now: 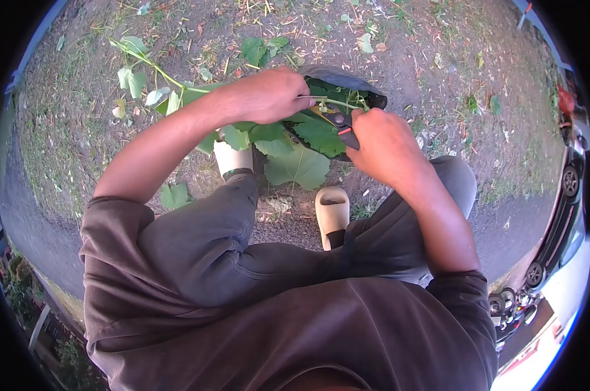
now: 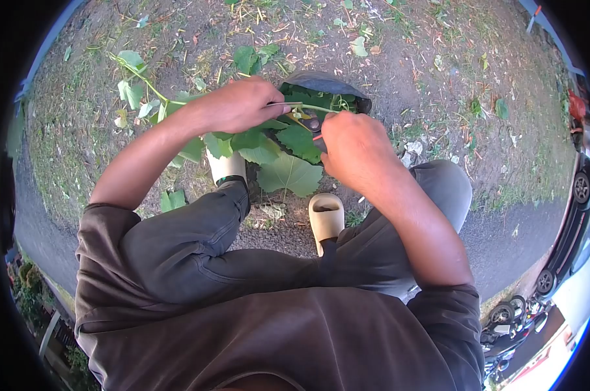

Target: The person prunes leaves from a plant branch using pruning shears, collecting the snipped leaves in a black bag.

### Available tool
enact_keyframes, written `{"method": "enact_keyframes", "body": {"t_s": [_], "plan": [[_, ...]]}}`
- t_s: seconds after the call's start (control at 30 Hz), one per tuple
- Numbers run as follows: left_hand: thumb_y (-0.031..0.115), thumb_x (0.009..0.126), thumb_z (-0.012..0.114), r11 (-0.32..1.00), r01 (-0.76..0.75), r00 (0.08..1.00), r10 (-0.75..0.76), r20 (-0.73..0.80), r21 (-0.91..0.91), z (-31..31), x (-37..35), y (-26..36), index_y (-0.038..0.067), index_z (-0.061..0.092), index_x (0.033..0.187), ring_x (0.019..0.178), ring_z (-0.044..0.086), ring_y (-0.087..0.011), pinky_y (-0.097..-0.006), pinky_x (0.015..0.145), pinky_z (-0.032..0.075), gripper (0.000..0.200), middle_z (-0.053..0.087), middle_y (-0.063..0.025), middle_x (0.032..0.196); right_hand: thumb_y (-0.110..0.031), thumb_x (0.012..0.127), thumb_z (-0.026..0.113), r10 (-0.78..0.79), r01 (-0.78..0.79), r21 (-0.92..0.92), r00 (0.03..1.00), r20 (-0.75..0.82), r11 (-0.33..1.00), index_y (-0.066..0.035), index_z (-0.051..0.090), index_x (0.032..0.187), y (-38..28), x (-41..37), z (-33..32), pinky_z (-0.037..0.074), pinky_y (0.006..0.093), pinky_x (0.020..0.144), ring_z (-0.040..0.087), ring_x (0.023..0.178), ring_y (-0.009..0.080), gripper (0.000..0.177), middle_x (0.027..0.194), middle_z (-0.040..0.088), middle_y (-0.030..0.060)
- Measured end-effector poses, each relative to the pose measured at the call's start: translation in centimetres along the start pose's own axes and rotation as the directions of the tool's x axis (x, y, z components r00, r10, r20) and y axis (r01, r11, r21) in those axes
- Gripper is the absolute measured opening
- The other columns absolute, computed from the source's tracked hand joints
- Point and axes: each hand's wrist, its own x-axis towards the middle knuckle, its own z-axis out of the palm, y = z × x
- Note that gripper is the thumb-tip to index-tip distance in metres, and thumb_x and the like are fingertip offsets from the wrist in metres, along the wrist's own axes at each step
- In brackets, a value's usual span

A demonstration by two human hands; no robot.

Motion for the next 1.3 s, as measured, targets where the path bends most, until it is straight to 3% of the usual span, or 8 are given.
{"method": "enact_keyframes", "body": {"t_s": [0.17, 0.27, 0.47, 0.6, 0.67, 0.77, 0.97, 1.3], "plan": [[0.035, 0.113, 0.056, 0.998, 0.042, 0.999, -0.042, 0.024, -0.038, 0.3, 0.0, -0.4, 0.001, 0.075, 0.103, 0.095, 0.071, -0.0442, -0.0589, 0.093, 0.055, 0.04, 0.072, -0.0224, 0.095, -0.02, 0.085, 0.084, -0.006, 0.004, 0.101, 1.0, 0.022, 0.995, 0.004, 0.077, 0.098, 1.5, 0.4, -0.5, 0.063, 0.051, 0.089, 0.077, 0.098, 0.0412, 0.027, 0.097, 0.077, 0.0239], [0.034, 0.113, 0.056, 0.997, -0.079, 0.993, 0.081, -0.086, 0.023, 0.8, -0.1, -1.3, 0.0, 0.075, 0.102, 0.094, 0.071, -0.0432, -0.0578, 0.092, 0.055, 0.04, 0.072, -0.0225, 0.095, -0.02, 0.086, 0.083, -0.016, 0.013, 0.119, 1.0, 0.024, 0.993, 0.004, 0.076, 0.105, 1.9, 0.2, -0.9, 0.061, 0.0524, 0.091, 0.075, 0.1, 0.0428, 0.032, 0.099, 0.076, 0.0251], [0.035, 0.115, 0.055, 0.995, -0.096, 0.991, 0.099, -0.092, 0.035, 0.3, -0.7, -2.1, 0.0, 0.074, 0.102, 0.096, 0.069, -0.0422, -0.0569, 0.092, 0.054, 0.042, 0.07, -0.0235, 0.092, -0.019, 0.086, 0.082, -0.072, 0.071, -0.035, 0.996, -0.045, 0.997, 0.002, 0.071, 0.118, 3.8, 0.2, 0.3, 0.06, 0.0528, 0.093, 0.075, 0.104, 0.0425, 0.04, 0.1, 0.076, 0.0237], [0.036, 0.115, 0.054, 0.997, -0.073, 0.993, 0.075, -0.092, 0.033, 0.3, -0.4, -1.9, -0.001, 0.073, 0.103, 0.093, 0.069, -0.0432, -0.056, 0.092, 0.055, 0.043, 0.068, -0.0245, 0.091, -0.022, 0.085, 0.082, -0.006, 0.006, -0.019, 1.0, -0.016, 1.0, 0.001, 0.071, 0.112, 3.5, -0.1, 0.0, 0.059, 0.0529, 0.094, 0.075, 0.105, 0.0421, 0.037, 0.1, 0.077, 0.0225], [0.037, 0.115, 0.054, 0.996, -0.077, 0.988, 0.082, -0.134, 0.045, 0.8, -0.3, -2.1, -0.001, 0.073, 0.104, 0.092, 0.069, -0.044, -0.0561, 0.092, 0.055, 0.044, 0.069, -0.025, 0.091, -0.025, 0.084, 0.083, 0.02, -0.012, 0.146, 0.998, -0.055, 0.989, 0.0, 0.07, 0.109, 2.3, -0.4, -0.9, 0.06, 0.0531, 0.094, 0.075, 0.104, 0.0418, 0.037, 0.101, 0.077, 0.0219], [0.038, 0.116, 0.053, 0.999, -0.048, 0.995, 0.046, -0.094, -0.019, 0.8, -0.1, -1.0, 0.0, 0.074, 0.104, 0.096, 0.07, -0.0454, -0.0571, 0.093, 0.056, 0.045, 0.07, -0.026, 0.095, -0.029, 0.085, 0.083, 0.027, -0.015, 0.071, 0.986, -0.164, 0.997, 0.0, 0.067, 0.112, 1.0, -0.5, -0.5, 0.06, 0.0534, 0.091, 0.076, 0.102, 0.041, 0.042, 0.099, 0.077, 0.0216], [0.037, 0.116, 0.052, 0.993, -0.099, 0.983, 0.108, -0.152, 0.062, 1.3, 0.0, -1.0, 0.0, 0.074, 0.104, 0.091, 0.072, -0.0482, -0.059, 0.089, 0.057, 0.045, 0.071, -0.0268, 0.092, -0.026, 0.089, 0.082, 0.029, -0.025, 0.045, 0.995, -0.095, 0.999, 0.004, 0.052, 0.131, 0.0, 0.0, 0.6, 0.062, 0.0512, 0.082, 0.078, 0.092, 0.041, 0.059, 0.091, 0.077, 0.021], [0.031, 0.113, 0.058, 0.954, -0.156, 0.943, 0.221, -0.25, 0.255, 2.2, -0.1, -1.4, -0.002, 0.071, 0.094, 0.086, 0.073, -0.0452, -0.0565, 0.082, 0.06, 0.041, 0.072, -0.0233, 0.085, -0.022, 0.09, 0.081, -0.058, 0.058, 0.009, 0.998, -0.033, 0.998, 0.004, 0.049, 0.134, 0.3, 0.6, 0.7, 0.062, 0.0521, 0.084, 0.078, 0.092, 0.042, 0.061, 0.093, 0.076, 0.0228]]}}
